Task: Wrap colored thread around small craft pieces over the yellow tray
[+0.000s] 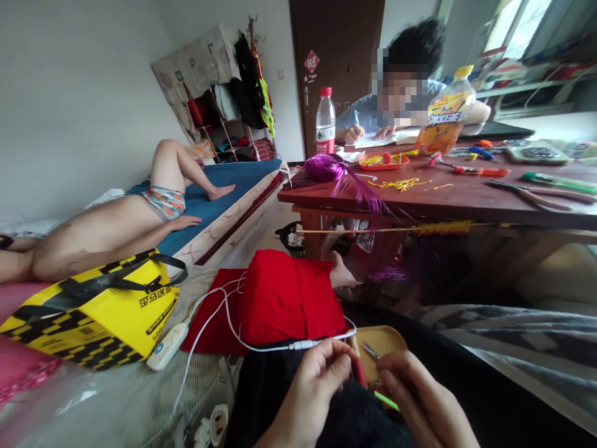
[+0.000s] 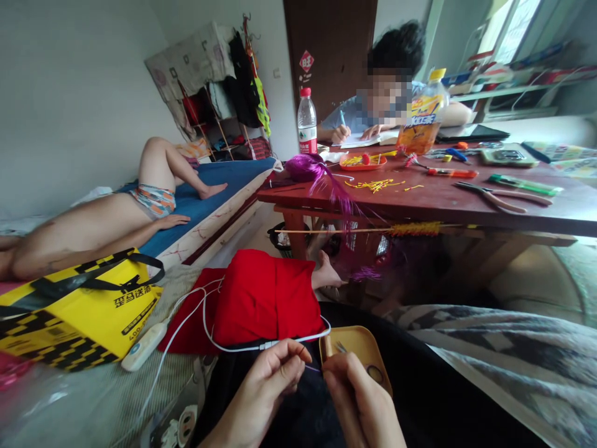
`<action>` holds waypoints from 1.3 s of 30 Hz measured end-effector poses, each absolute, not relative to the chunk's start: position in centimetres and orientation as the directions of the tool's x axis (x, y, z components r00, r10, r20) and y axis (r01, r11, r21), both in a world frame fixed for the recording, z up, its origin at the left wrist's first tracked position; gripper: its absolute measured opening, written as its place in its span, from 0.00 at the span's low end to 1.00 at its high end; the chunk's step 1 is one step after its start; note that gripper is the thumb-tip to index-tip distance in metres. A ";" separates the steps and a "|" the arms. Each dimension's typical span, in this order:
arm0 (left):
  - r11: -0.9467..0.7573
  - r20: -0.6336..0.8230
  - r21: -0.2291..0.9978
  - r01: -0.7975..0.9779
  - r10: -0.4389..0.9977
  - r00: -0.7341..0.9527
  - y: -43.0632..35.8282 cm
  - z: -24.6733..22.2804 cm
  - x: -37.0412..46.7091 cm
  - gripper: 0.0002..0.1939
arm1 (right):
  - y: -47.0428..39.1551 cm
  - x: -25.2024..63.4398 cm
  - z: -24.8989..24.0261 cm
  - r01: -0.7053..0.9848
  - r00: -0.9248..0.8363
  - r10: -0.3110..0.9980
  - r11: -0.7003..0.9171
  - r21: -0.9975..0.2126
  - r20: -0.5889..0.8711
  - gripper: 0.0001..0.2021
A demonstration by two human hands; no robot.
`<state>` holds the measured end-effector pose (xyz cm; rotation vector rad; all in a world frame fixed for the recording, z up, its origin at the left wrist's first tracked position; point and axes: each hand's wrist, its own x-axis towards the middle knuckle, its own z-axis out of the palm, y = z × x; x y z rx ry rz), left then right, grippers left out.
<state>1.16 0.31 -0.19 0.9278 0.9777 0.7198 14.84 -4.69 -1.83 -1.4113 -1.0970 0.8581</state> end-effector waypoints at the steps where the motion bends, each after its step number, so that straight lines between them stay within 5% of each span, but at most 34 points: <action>1: 0.445 -0.368 0.888 -0.114 0.838 0.403 0.1 -0.3 1.1 0.15 | -4.8 14.8 -2.0 0.181 0.288 0.953 0.048 -0.982 0.099 0.11; 8: 0.439 -0.342 0.876 -0.201 0.858 0.384 -0.7 0.4 1.1 0.15 | -5.5 14.6 -2.7 0.438 0.257 0.917 0.172 -0.882 0.306 0.08; 17: 0.370 -0.287 0.921 -0.124 0.857 0.428 -0.8 -0.3 0.6 0.14 | -5.6 14.7 -2.1 0.543 0.179 0.868 0.306 -0.782 0.464 0.07; 39: 0.101 -0.124 0.992 0.079 0.907 0.403 -0.7 -0.1 0.4 0.13 | -6.2 14.4 -1.9 0.577 0.159 0.837 0.351 -0.737 0.524 0.09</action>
